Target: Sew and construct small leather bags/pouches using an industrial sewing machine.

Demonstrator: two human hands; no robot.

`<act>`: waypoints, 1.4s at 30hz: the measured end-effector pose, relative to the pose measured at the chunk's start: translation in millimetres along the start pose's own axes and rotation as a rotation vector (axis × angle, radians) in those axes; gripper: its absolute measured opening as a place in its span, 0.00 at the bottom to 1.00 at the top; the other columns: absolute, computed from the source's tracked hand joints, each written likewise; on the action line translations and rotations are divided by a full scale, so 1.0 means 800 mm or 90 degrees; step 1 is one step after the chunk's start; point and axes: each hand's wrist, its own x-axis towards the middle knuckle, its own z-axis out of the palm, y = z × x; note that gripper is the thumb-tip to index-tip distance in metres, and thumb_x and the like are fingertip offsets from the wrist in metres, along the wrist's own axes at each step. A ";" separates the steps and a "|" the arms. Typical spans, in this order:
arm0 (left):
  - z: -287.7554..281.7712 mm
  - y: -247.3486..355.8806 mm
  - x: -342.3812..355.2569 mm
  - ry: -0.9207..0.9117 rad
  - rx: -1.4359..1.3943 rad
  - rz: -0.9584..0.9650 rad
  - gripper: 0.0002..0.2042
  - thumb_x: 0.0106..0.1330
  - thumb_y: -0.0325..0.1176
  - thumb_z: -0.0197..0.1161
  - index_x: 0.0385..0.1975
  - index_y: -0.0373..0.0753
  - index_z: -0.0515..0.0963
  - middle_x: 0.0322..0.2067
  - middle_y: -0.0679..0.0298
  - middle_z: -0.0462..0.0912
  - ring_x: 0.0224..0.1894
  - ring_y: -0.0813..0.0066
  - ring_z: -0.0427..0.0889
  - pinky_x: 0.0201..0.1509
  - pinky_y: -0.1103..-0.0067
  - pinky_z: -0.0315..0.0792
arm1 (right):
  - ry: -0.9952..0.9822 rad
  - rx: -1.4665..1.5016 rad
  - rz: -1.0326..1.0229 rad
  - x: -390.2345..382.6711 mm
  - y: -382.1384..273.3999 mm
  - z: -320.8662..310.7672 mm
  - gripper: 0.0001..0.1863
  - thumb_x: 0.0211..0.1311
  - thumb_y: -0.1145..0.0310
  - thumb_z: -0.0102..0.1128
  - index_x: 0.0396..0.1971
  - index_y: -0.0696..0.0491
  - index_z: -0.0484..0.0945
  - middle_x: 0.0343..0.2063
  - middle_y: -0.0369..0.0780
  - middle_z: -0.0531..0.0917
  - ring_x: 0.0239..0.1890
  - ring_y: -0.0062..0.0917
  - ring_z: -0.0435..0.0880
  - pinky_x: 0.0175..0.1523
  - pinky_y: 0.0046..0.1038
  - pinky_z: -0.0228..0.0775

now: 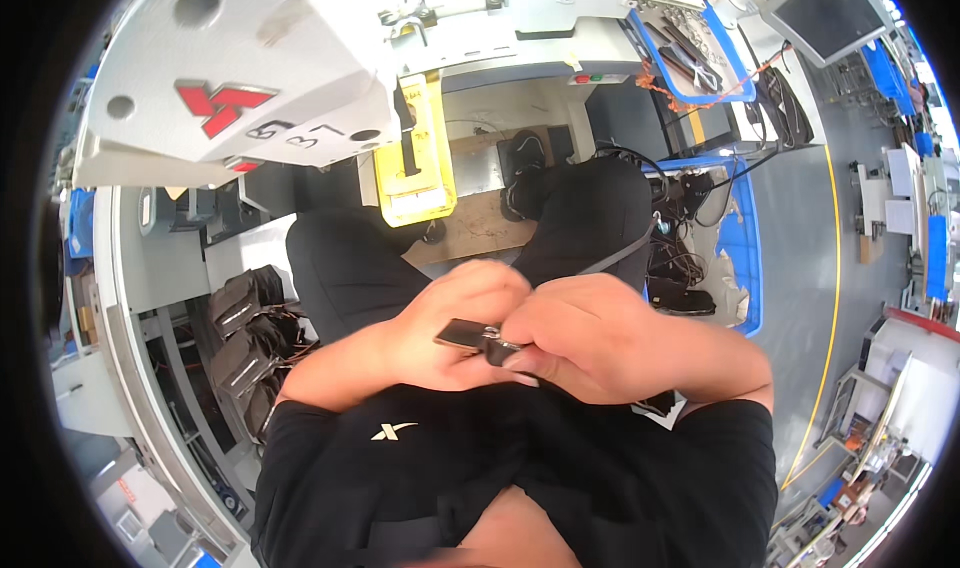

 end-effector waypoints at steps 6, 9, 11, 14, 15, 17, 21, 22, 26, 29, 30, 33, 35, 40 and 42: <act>-0.053 -0.019 -0.137 0.326 -0.444 -0.177 0.19 0.60 0.48 0.76 0.28 0.42 0.74 0.31 0.67 0.76 0.30 0.68 0.76 0.37 0.69 0.72 | 0.136 0.017 0.203 0.019 0.073 0.008 0.15 0.64 0.70 0.63 0.49 0.58 0.80 0.34 0.41 0.82 0.35 0.30 0.83 0.43 0.29 0.75; -0.100 -0.023 -0.179 0.476 -0.448 -0.102 0.28 0.65 0.64 0.66 0.25 0.44 0.65 0.24 0.72 0.66 0.23 0.77 0.66 0.27 0.74 0.65 | 0.126 -0.104 0.172 0.044 0.120 0.010 0.21 0.63 0.72 0.63 0.56 0.56 0.78 0.37 0.41 0.82 0.36 0.30 0.82 0.44 0.29 0.75; -0.115 -0.038 -0.198 0.525 -0.513 -0.082 0.29 0.67 0.67 0.61 0.25 0.43 0.66 0.24 0.71 0.66 0.21 0.80 0.63 0.23 0.78 0.60 | 0.093 -0.161 0.123 0.068 0.136 0.016 0.24 0.62 0.74 0.63 0.60 0.55 0.77 0.38 0.41 0.83 0.35 0.31 0.82 0.45 0.29 0.75; -0.102 -0.065 -0.220 0.603 -0.627 -0.149 0.30 0.66 0.70 0.58 0.35 0.43 0.73 0.24 0.70 0.67 0.22 0.78 0.68 0.23 0.79 0.64 | 0.055 -0.203 0.032 0.090 0.159 0.025 0.27 0.59 0.75 0.65 0.61 0.55 0.75 0.40 0.43 0.84 0.35 0.34 0.82 0.44 0.33 0.76; -0.094 -0.079 -0.224 0.632 -0.636 -0.176 0.30 0.66 0.70 0.57 0.37 0.43 0.74 0.24 0.70 0.68 0.23 0.78 0.69 0.24 0.79 0.66 | 0.075 -0.206 0.000 0.096 0.168 0.024 0.24 0.58 0.75 0.65 0.57 0.56 0.78 0.39 0.43 0.84 0.35 0.36 0.82 0.43 0.34 0.76; -0.074 -0.103 -0.231 0.691 -0.716 -0.203 0.33 0.67 0.70 0.56 0.50 0.42 0.78 0.29 0.64 0.78 0.26 0.73 0.77 0.29 0.75 0.76 | 0.038 -0.251 -0.028 0.102 0.176 0.016 0.20 0.57 0.75 0.65 0.52 0.56 0.79 0.38 0.45 0.83 0.35 0.39 0.82 0.41 0.35 0.75; -0.044 -0.125 -0.215 0.572 -1.025 -0.253 0.36 0.70 0.68 0.50 0.56 0.38 0.76 0.45 0.53 0.86 0.46 0.55 0.87 0.50 0.61 0.84 | 0.035 -0.199 -0.051 0.109 0.180 0.026 0.23 0.58 0.74 0.62 0.55 0.47 0.81 0.35 0.40 0.81 0.36 0.38 0.81 0.41 0.36 0.74; -0.038 -0.128 -0.210 0.596 -0.993 -0.297 0.33 0.73 0.66 0.48 0.57 0.39 0.76 0.44 0.54 0.86 0.45 0.55 0.87 0.51 0.61 0.84 | 0.012 -0.234 -0.064 0.111 0.182 0.026 0.22 0.56 0.75 0.62 0.53 0.47 0.82 0.34 0.39 0.81 0.35 0.37 0.81 0.40 0.36 0.74; -0.028 -0.131 -0.187 0.643 -0.996 -0.471 0.33 0.72 0.68 0.47 0.50 0.42 0.81 0.40 0.54 0.87 0.40 0.53 0.89 0.47 0.57 0.85 | -0.012 -0.310 -0.125 0.125 0.185 0.023 0.21 0.50 0.76 0.62 0.48 0.47 0.83 0.30 0.37 0.82 0.31 0.35 0.82 0.36 0.35 0.74; -0.032 -0.135 -0.185 0.608 -0.982 -0.457 0.33 0.72 0.67 0.47 0.49 0.41 0.81 0.41 0.54 0.87 0.40 0.55 0.89 0.46 0.59 0.86 | 0.057 -0.322 -0.160 0.124 0.191 0.037 0.20 0.49 0.78 0.61 0.46 0.48 0.83 0.21 0.37 0.80 0.24 0.36 0.81 0.30 0.36 0.74; -0.033 -0.136 -0.180 0.606 -0.980 -0.453 0.33 0.72 0.67 0.47 0.49 0.41 0.81 0.41 0.54 0.87 0.40 0.55 0.89 0.46 0.59 0.86 | 0.060 -0.319 -0.147 0.124 0.191 0.039 0.21 0.49 0.78 0.60 0.46 0.48 0.82 0.20 0.37 0.79 0.24 0.36 0.81 0.30 0.37 0.74; -0.035 -0.128 -0.167 0.650 -0.992 -0.452 0.33 0.73 0.67 0.47 0.47 0.40 0.82 0.40 0.53 0.87 0.40 0.55 0.89 0.45 0.59 0.86 | 0.079 -0.305 -0.132 0.116 0.188 0.048 0.25 0.50 0.79 0.59 0.52 0.48 0.80 0.22 0.38 0.80 0.25 0.36 0.82 0.31 0.38 0.75; -0.040 -0.120 -0.158 0.632 -1.011 -0.418 0.32 0.73 0.67 0.47 0.48 0.41 0.82 0.40 0.53 0.87 0.39 0.56 0.89 0.43 0.59 0.86 | 0.040 -0.309 -0.067 0.111 0.178 0.049 0.30 0.51 0.78 0.58 0.58 0.47 0.78 0.25 0.39 0.82 0.28 0.37 0.83 0.33 0.38 0.76; -0.054 -0.104 -0.157 0.639 -0.961 -0.282 0.33 0.73 0.67 0.47 0.50 0.39 0.81 0.43 0.55 0.87 0.41 0.56 0.88 0.47 0.60 0.85 | 0.158 0.177 0.147 0.026 0.146 0.074 0.20 0.68 0.68 0.57 0.58 0.54 0.78 0.38 0.40 0.83 0.31 0.24 0.83 0.41 0.28 0.75; -0.058 -0.110 -0.159 0.669 -0.920 -0.285 0.33 0.73 0.66 0.48 0.52 0.39 0.80 0.44 0.55 0.87 0.44 0.56 0.87 0.50 0.60 0.83 | 0.106 0.416 0.142 -0.001 0.115 0.083 0.19 0.69 0.60 0.59 0.49 0.62 0.81 0.42 0.42 0.83 0.36 0.25 0.82 0.45 0.29 0.74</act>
